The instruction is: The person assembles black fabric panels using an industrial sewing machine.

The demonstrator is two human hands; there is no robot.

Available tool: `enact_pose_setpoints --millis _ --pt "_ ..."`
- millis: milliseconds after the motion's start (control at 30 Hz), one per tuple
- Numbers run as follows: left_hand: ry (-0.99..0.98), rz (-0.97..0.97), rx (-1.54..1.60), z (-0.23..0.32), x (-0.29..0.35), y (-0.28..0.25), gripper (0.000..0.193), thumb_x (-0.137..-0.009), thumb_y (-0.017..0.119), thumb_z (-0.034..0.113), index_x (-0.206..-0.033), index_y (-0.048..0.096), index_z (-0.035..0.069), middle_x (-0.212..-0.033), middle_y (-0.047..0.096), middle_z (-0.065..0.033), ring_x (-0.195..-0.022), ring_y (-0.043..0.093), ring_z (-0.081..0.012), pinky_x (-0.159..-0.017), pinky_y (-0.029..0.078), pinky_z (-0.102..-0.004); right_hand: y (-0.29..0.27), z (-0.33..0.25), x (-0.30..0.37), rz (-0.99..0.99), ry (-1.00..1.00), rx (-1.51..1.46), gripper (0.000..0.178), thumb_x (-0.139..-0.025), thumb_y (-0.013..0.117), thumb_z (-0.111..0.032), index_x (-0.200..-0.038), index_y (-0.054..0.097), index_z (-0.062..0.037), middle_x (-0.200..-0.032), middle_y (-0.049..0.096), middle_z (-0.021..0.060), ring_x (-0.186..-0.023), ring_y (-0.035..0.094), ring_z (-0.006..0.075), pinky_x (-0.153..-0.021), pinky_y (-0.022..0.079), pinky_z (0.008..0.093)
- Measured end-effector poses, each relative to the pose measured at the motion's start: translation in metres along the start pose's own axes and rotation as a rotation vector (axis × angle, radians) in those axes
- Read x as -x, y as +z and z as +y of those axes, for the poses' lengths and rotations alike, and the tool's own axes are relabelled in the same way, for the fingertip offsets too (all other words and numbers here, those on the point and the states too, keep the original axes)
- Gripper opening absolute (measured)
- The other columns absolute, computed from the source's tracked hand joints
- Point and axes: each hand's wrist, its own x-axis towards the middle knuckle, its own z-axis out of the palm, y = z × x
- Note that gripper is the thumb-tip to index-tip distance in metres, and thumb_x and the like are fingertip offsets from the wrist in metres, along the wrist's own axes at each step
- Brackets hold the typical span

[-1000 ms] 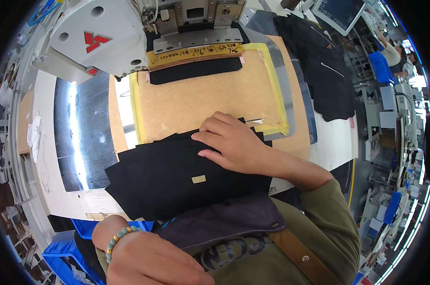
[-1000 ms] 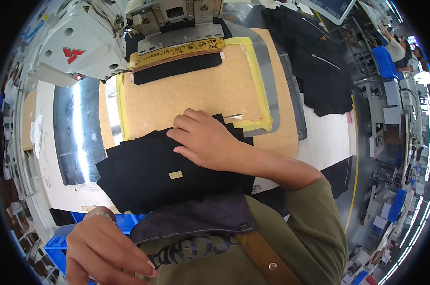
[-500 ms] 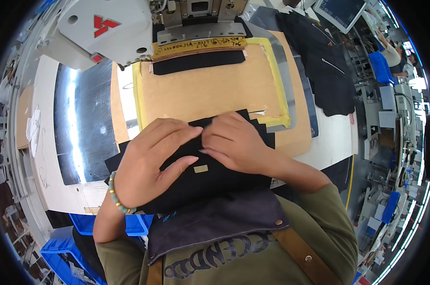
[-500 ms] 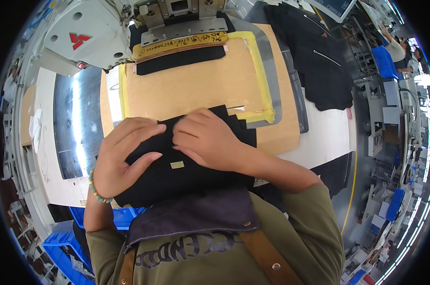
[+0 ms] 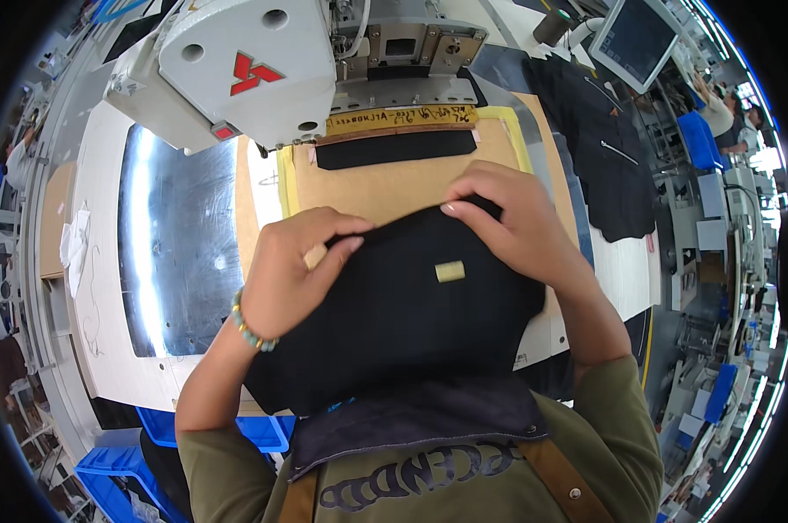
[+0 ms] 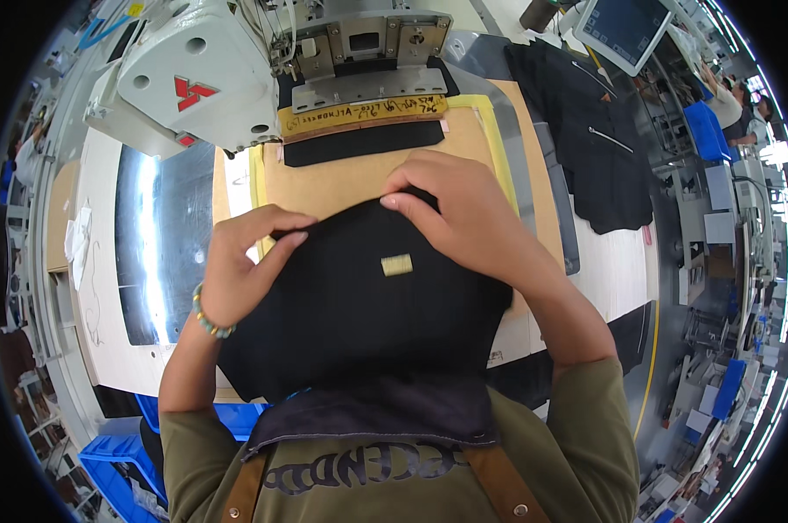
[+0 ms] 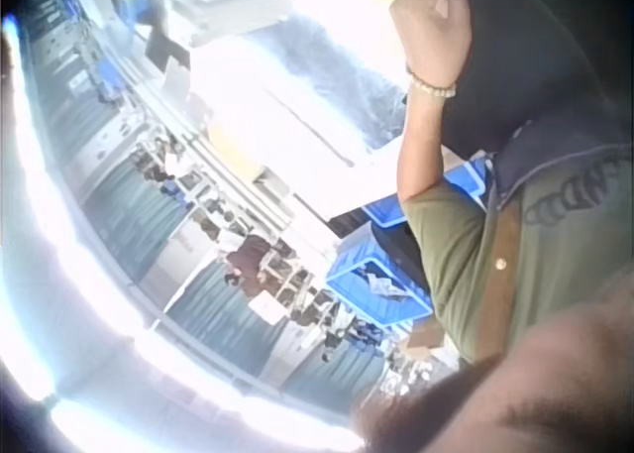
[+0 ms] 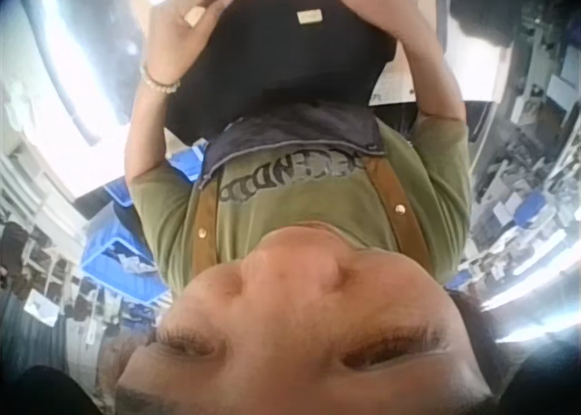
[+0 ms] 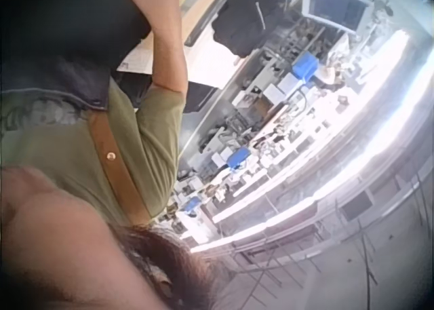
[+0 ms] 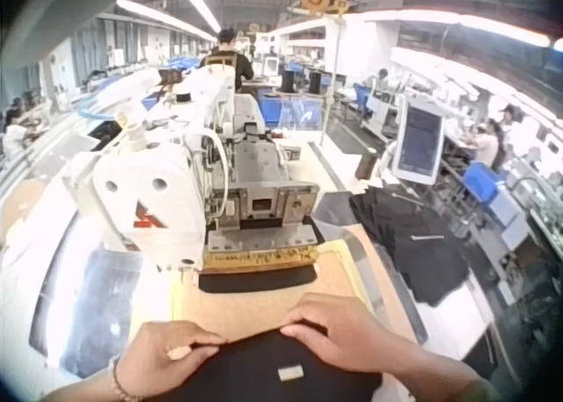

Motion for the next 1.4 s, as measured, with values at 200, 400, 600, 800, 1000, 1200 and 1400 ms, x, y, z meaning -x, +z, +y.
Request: enact_pose_setpoints --millis 200,400,600,800,1000,1200,1400 --pt "-0.237 0.101 0.156 -0.073 -0.006 0.031 0.033 -0.095 0.072 -0.007 -0.127 0.074 0.002 -0.102 0.076 -0.0074 -0.086 0.069 -0.0114 -0.082 0.057 -0.0276 0.047 0.068 -0.023 -0.018 0.035 0.158 0.01 -0.1 0.066 -0.012 -0.1 0.065 -0.0015 -0.099 0.067 0.0149 -0.095 0.068 0.0399 -0.081 0.053 0.048" --pt "-0.128 0.247 -0.013 -0.075 -0.025 0.037 0.041 -0.094 0.072 -0.01 -0.133 0.071 0.004 -0.102 0.069 -0.0074 -0.085 0.066 -0.0124 -0.079 0.057 -0.0273 0.04 0.089 -0.057 -0.064 -0.043 0.179 0.01 -0.1 0.065 -0.009 -0.103 0.065 0.0003 -0.099 0.068 0.0165 -0.092 0.066 0.0403 -0.081 0.053 0.0447" --pt "0.21 0.355 -0.476 -0.087 -0.038 0.041 0.039 -0.089 0.071 -0.01 -0.125 0.065 0.001 -0.117 0.06 -0.0143 -0.091 0.07 -0.0302 -0.076 0.061 -0.0387 0.043 0.103 -0.079 0.025 0.032 0.146 0.015 -0.099 0.069 -0.015 -0.095 0.071 -0.0008 -0.098 0.073 0.0162 -0.091 0.07 0.0389 -0.082 0.054 0.0483" --pt "0.218 0.241 -0.7 -0.092 -0.036 0.031 0.031 -0.086 0.069 -0.005 -0.117 0.066 -0.002 -0.118 0.061 -0.0141 -0.09 0.069 -0.0298 -0.076 0.061 -0.0386 0.041 0.1 -0.083 0.013 0.164 0.128 0.016 -0.095 0.076 -0.018 -0.095 0.075 -0.0027 -0.094 0.073 0.0154 -0.087 0.07 0.0352 -0.075 0.053 0.0465" --pt "0.259 0.235 -0.855 -0.098 -0.043 0.03 0.033 -0.084 0.068 -0.008 -0.116 0.074 -0.006 -0.125 0.074 -0.0119 -0.089 0.069 -0.0268 -0.084 0.06 -0.0363 0.051 0.105 -0.084 0.113 0.12 0.114 0.015 -0.094 0.076 -0.018 -0.097 0.076 -0.0041 -0.095 0.073 0.0146 -0.086 0.069 0.0361 -0.075 0.053 0.0454" --pt "0.264 0.297 -0.827 -0.104 -0.045 0.028 0.031 -0.082 0.069 -0.009 -0.111 0.077 -0.007 -0.122 0.077 -0.0111 -0.089 0.068 -0.0254 -0.084 0.06 -0.0357 0.055 0.112 -0.088 0.181 0.046 0.13 0.013 -0.094 0.076 -0.017 -0.096 0.077 -0.0048 -0.095 0.073 0.0138 -0.089 0.069 0.0369 -0.077 0.053 0.045" --pt "0.262 0.273 -0.846 -0.105 -0.045 0.025 0.037 -0.076 0.069 -0.004 -0.112 0.076 -0.01 -0.123 0.075 -0.0145 -0.094 0.067 -0.0252 -0.088 0.06 -0.0349 0.057 0.11 -0.09 0.188 0.038 0.142 0.012 -0.093 0.077 -0.017 -0.095 0.078 -0.0054 -0.093 0.072 0.0131 -0.09 0.069 0.0366 -0.078 0.054 0.0461"
